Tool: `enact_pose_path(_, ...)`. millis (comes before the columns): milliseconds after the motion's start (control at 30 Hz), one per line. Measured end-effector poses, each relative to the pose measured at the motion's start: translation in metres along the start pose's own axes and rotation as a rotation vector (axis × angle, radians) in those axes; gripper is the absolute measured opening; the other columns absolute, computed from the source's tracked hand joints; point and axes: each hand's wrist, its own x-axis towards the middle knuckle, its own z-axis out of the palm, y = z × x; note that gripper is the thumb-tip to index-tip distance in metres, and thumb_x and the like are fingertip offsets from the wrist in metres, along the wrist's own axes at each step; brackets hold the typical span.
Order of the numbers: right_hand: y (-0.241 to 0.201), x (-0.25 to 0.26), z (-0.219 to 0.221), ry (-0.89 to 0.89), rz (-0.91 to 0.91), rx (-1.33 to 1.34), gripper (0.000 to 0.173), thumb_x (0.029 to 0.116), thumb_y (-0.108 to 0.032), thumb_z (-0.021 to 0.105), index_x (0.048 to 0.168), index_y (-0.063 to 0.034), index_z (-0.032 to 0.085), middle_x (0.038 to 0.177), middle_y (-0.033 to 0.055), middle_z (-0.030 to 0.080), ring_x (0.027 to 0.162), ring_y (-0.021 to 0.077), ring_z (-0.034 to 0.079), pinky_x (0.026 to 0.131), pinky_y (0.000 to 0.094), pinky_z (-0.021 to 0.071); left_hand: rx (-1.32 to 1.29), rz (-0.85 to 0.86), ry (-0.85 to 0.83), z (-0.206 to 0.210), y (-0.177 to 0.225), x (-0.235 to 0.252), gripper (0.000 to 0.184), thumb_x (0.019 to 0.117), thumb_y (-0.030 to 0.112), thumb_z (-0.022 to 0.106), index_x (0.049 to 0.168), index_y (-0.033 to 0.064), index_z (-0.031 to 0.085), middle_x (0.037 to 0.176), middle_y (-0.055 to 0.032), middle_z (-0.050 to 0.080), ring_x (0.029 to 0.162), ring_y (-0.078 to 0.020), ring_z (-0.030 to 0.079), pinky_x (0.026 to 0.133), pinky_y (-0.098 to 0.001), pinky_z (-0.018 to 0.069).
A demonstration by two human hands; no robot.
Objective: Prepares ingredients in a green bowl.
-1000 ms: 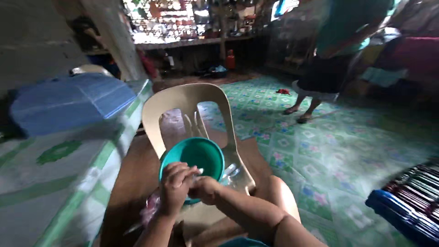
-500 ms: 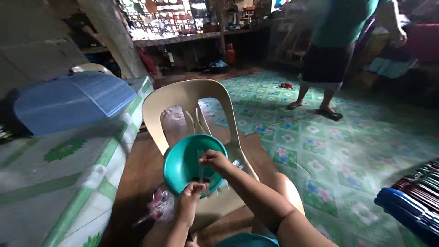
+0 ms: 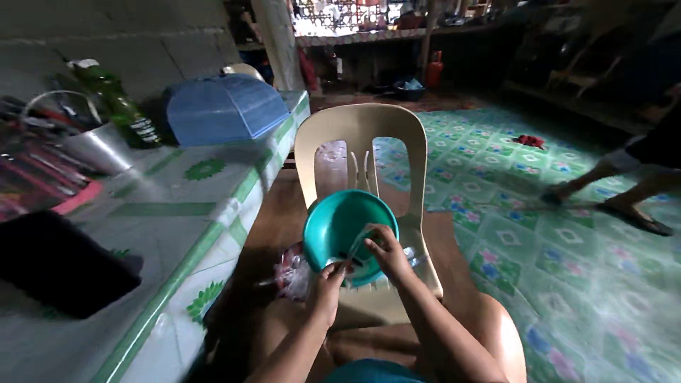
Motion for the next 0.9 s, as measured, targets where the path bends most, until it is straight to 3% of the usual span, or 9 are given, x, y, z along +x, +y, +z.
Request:
enact_pose_path(33,0.003,-0.003,0.001,0.021,-0.042,-0.108,0.063,0.0951,-0.021,0.071,0.149,0.0018,0.047,0.148,0.0259,0.048,0.127,0.0316,0.058,0.103,0.0422,0.0527,-0.029,-0.032,0.060,0.003,-0.001,0.002,0.020,0.1035,0.015,0.060,0.111,-0.0006,0.070,0.102,-0.0080,0.072,0.095,-0.0145,0.066,0.087,-0.0319,0.0537)
enact_pose_path(67,0.006,-0.007,0.004,0.058,-0.120,-0.208,0.068,0.0909,-0.022,0.074,0.147,0.0043,0.047,0.150,0.0288,0.047,0.131,0.0368,0.055,0.106,0.0478,0.0504,-0.059,-0.063,0.103,0.006,-0.002,0.004,0.022,0.1040,0.017,0.059,0.113,0.0000,0.069,0.104,-0.0082,0.072,0.096,-0.0151,0.066,0.087,-0.0326,0.0536)
enact_pose_path(100,0.009,-0.012,0.007,0.081,-0.209,-0.280,0.061,0.0872,-0.022,0.077,0.138,0.0049,0.056,0.146,0.0297,0.050,0.132,0.0419,0.053,0.108,0.0556,0.0475,-0.092,-0.090,0.132,0.009,-0.002,0.005,0.022,0.1044,0.017,0.058,0.115,0.0006,0.068,0.106,-0.0080,0.071,0.097,-0.0153,0.066,0.087,-0.0325,0.0540)
enact_pose_path(167,0.010,-0.019,0.013,0.040,-0.361,-0.422,0.033,0.0886,-0.027,0.077,0.112,-0.0049,0.072,0.139,0.0228,0.060,0.128,0.0424,0.057,0.104,0.0622,0.0456,-0.167,-0.130,0.166,0.020,0.002,0.004,0.020,0.1049,0.015,0.057,0.115,0.0009,0.067,0.106,-0.0078,0.071,0.096,-0.0149,0.065,0.087,-0.0318,0.0538)
enact_pose_path(267,0.010,-0.024,0.017,-0.060,-0.404,-0.593,0.020,0.0910,-0.032,0.072,0.105,-0.0184,0.077,0.139,0.0142,0.063,0.129,0.0383,0.057,0.105,0.0637,0.0427,-0.252,-0.191,0.184,0.037,0.009,-0.001,0.018,0.1059,0.014,0.053,0.112,0.0011,0.065,0.097,-0.0090,0.068,0.090,-0.0163,0.066,0.083,-0.0323,0.0553)
enact_pose_path(500,0.021,-0.028,0.024,0.021,-0.501,-0.694,0.018,0.0888,-0.026,0.069,0.101,-0.0176,0.080,0.131,0.0089,0.069,0.121,0.0325,0.064,0.101,0.0622,0.0457,-0.361,-0.266,0.180,0.048,0.008,-0.005,0.023,0.1088,0.020,0.048,0.105,0.0043,0.064,0.087,-0.0074,0.066,0.080,-0.0157,0.065,0.074,-0.0319,0.0554)
enact_pose_path(600,0.020,-0.029,0.027,0.018,-0.433,-0.629,0.015,0.0894,-0.023,0.067,0.094,-0.0160,0.080,0.129,0.0069,0.070,0.120,0.0308,0.064,0.102,0.0605,0.0448,-0.336,-0.248,0.204,0.051,0.006,-0.006,0.020,0.1075,0.017,0.048,0.101,0.0042,0.063,0.087,-0.0075,0.065,0.080,-0.0160,0.063,0.074,-0.0326,0.0545)
enact_pose_path(767,0.012,-0.028,0.021,0.012,-0.218,-0.421,0.012,0.0856,-0.019,0.071,0.089,-0.0155,0.082,0.126,0.0073,0.071,0.122,0.0324,0.061,0.103,0.0616,0.0422,-0.096,-0.059,0.210,0.044,0.000,-0.005,0.012,0.1003,0.007,0.062,0.104,-0.0013,0.069,0.096,-0.0075,0.071,0.089,-0.0131,0.066,0.084,-0.0306,0.0549)
enact_pose_path(900,0.000,-0.023,0.006,-0.104,0.020,-0.332,0.015,0.0869,-0.021,0.072,0.087,-0.0081,0.080,0.135,0.0114,0.066,0.131,0.0352,0.053,0.110,0.0618,0.0357,0.027,0.041,0.141,0.039,-0.001,-0.009,0.010,0.0979,0.005,0.065,0.101,-0.0017,0.071,0.097,-0.0062,0.072,0.091,-0.0107,0.067,0.087,-0.0284,0.0558)
